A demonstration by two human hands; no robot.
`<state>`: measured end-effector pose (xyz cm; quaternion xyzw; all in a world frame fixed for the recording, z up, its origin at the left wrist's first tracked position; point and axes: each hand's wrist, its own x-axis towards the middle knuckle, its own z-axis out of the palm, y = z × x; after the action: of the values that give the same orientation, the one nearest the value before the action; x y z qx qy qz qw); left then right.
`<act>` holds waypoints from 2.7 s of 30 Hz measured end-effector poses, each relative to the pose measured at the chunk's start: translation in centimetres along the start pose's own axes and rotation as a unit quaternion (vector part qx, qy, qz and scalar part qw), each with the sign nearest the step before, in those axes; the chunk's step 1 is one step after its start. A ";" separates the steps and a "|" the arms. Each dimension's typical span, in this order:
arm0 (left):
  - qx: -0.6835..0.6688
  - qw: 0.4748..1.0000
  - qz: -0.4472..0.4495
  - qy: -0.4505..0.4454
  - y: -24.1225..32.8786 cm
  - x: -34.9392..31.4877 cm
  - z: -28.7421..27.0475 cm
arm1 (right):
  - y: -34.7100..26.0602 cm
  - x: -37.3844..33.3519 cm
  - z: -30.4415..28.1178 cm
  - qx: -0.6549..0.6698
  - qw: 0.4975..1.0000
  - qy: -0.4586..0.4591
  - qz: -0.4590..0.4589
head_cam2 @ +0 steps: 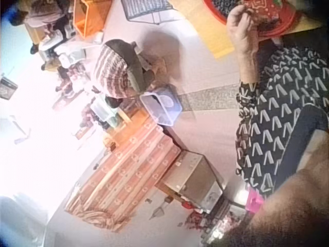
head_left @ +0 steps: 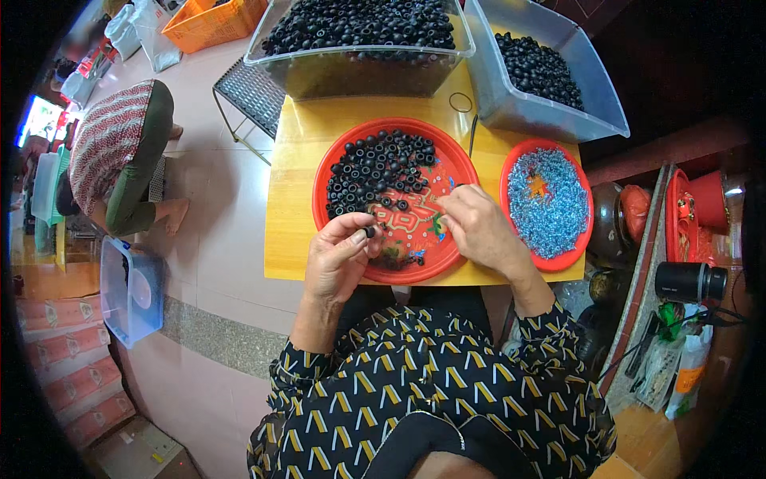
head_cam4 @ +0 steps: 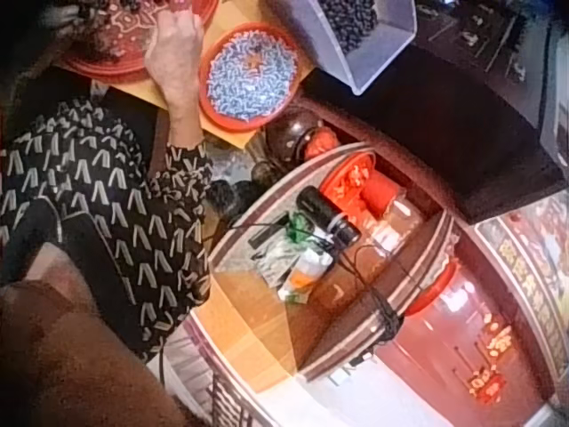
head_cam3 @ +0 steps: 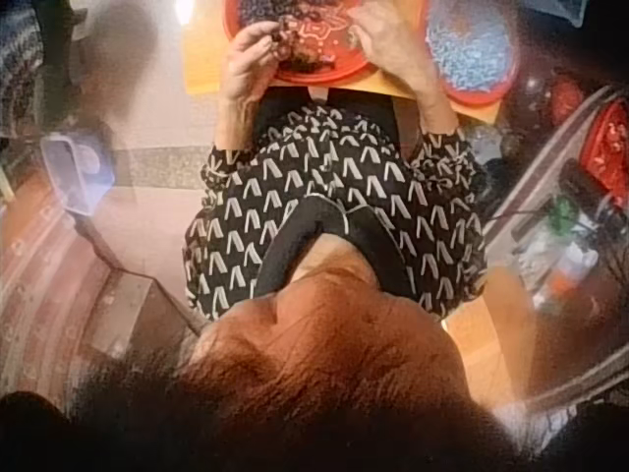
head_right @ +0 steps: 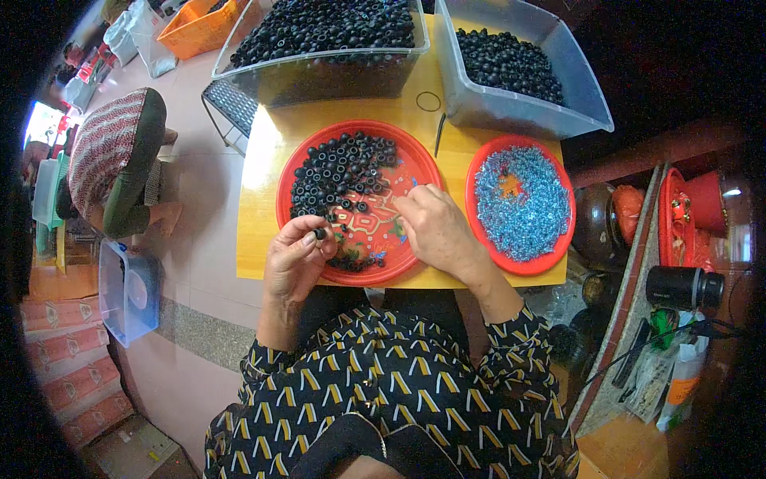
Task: The person assembles small black components by inserting smaller pieces into them by hand and sorts the parts in a tray.
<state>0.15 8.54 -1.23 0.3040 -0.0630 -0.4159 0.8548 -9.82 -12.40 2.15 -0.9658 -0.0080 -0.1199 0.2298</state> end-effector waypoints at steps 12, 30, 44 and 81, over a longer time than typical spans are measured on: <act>-0.054 0.998 0.003 -0.030 -0.4 -0.8 0.0 | -1.2 0.0 2.9 -0.012 0.999 0.006 -0.029; 0.258 0.953 0.143 -0.063 -0.9 -1.9 1.7 | -6.6 -0.5 1.0 0.617 0.757 -0.080 0.199; 0.139 0.985 0.100 -0.004 -0.1 -2.5 0.7 | -3.9 1.3 2.6 0.233 0.968 0.049 0.082; 0.134 0.989 0.051 -0.027 -1.2 -2.3 1.6 | -6.1 -0.2 1.2 0.729 0.621 -0.065 0.280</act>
<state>-2.72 9.01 -0.32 0.4006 -0.1571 -0.3675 0.8245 -10.20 -6.39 3.73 -0.4421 0.1632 0.0583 0.8801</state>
